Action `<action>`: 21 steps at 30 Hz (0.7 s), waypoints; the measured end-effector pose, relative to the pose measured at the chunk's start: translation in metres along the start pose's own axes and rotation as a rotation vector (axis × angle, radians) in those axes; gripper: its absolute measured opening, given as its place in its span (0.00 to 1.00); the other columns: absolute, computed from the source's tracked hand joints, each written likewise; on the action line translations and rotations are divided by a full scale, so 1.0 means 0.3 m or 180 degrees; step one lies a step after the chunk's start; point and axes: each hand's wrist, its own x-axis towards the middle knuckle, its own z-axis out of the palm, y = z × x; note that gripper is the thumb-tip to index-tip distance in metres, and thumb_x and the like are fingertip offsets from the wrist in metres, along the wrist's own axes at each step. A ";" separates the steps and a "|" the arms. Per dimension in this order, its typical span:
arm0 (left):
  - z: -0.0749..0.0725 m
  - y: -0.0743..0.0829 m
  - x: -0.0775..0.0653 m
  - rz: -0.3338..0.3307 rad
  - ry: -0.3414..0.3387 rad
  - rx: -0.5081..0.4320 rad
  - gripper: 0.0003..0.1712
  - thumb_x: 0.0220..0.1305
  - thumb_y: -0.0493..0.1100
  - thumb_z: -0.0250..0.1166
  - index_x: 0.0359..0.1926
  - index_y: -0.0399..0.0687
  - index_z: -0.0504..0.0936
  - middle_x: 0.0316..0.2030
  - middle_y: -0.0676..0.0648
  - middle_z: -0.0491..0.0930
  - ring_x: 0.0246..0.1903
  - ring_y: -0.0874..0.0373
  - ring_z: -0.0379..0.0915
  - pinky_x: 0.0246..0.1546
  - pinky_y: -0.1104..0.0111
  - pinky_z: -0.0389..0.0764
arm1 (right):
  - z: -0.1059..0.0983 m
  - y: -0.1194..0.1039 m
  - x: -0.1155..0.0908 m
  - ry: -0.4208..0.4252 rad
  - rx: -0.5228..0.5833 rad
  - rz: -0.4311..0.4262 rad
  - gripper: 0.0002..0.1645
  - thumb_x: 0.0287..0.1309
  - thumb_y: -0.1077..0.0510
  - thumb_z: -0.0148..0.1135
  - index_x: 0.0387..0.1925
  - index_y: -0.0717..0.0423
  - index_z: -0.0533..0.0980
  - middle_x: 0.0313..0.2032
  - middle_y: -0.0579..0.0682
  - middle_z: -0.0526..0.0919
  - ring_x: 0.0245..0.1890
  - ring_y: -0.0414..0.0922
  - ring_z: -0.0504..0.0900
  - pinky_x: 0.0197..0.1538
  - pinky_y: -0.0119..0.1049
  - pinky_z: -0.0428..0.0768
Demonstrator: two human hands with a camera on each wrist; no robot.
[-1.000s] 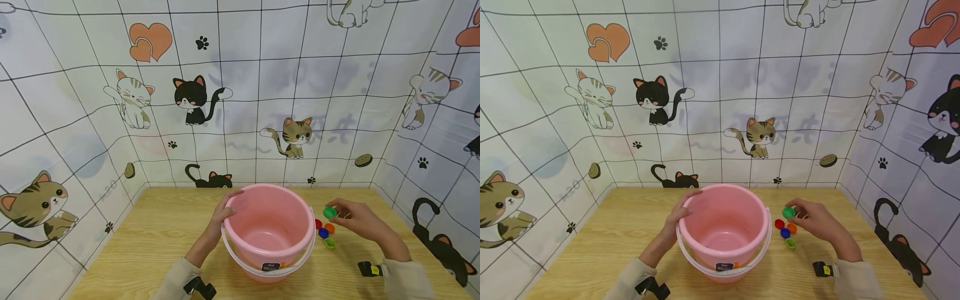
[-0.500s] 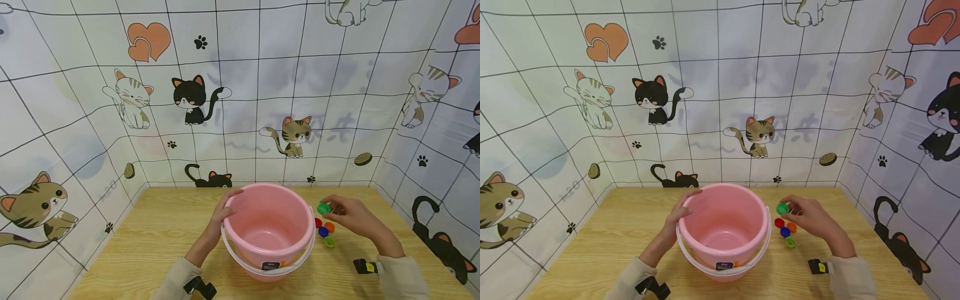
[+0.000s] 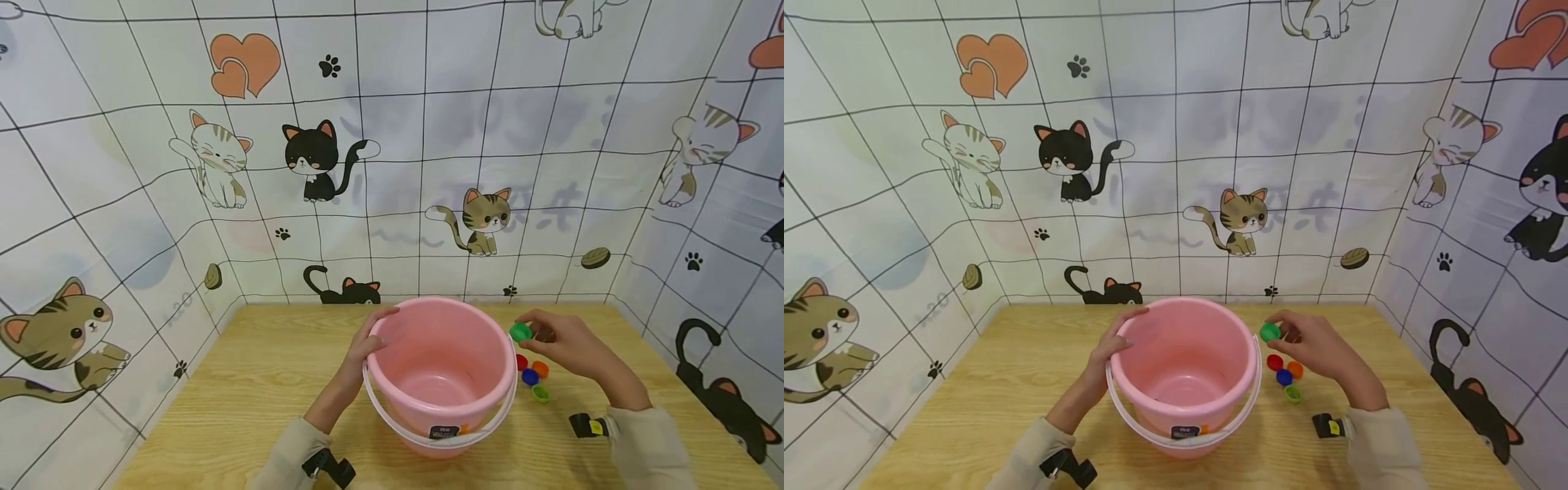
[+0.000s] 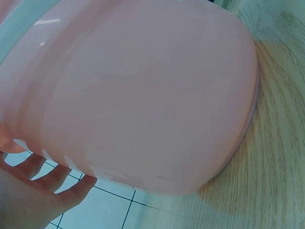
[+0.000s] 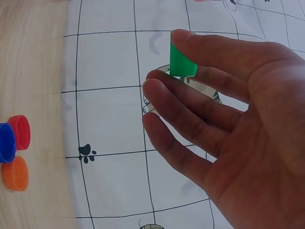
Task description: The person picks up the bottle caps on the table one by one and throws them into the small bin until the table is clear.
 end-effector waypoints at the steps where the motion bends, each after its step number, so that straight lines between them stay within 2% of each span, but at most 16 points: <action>1: 0.001 0.001 0.000 0.0005 -0.0002 0.0003 0.36 0.64 0.45 0.51 0.75 0.60 0.66 0.72 0.43 0.65 0.61 0.43 0.72 0.54 0.55 0.83 | -0.004 -0.003 0.004 0.0001 -0.0004 -0.0031 0.19 0.63 0.53 0.71 0.54 0.52 0.80 0.33 0.40 0.84 0.30 0.31 0.78 0.36 0.30 0.81; 10: 0.001 0.000 0.003 -0.0007 0.0003 0.0019 0.35 0.64 0.45 0.50 0.74 0.61 0.67 0.72 0.44 0.65 0.62 0.42 0.70 0.56 0.51 0.80 | -0.043 -0.025 0.035 -0.0009 -0.0034 -0.0042 0.21 0.63 0.52 0.71 0.55 0.54 0.80 0.33 0.42 0.85 0.31 0.32 0.81 0.37 0.31 0.82; 15: 0.000 -0.001 0.003 -0.0015 0.0015 0.0012 0.35 0.64 0.46 0.51 0.74 0.62 0.67 0.72 0.44 0.65 0.61 0.43 0.72 0.55 0.53 0.82 | -0.067 -0.056 0.047 -0.0048 -0.0064 -0.0002 0.22 0.64 0.52 0.70 0.57 0.53 0.80 0.34 0.42 0.84 0.31 0.33 0.80 0.36 0.31 0.81; 21: -0.003 -0.005 0.004 -0.0008 -0.0004 0.0016 0.36 0.64 0.45 0.50 0.75 0.60 0.66 0.71 0.42 0.65 0.60 0.43 0.72 0.53 0.56 0.83 | -0.097 -0.089 0.063 -0.0032 -0.0087 -0.0137 0.20 0.62 0.54 0.71 0.55 0.54 0.80 0.33 0.41 0.84 0.30 0.32 0.80 0.36 0.30 0.81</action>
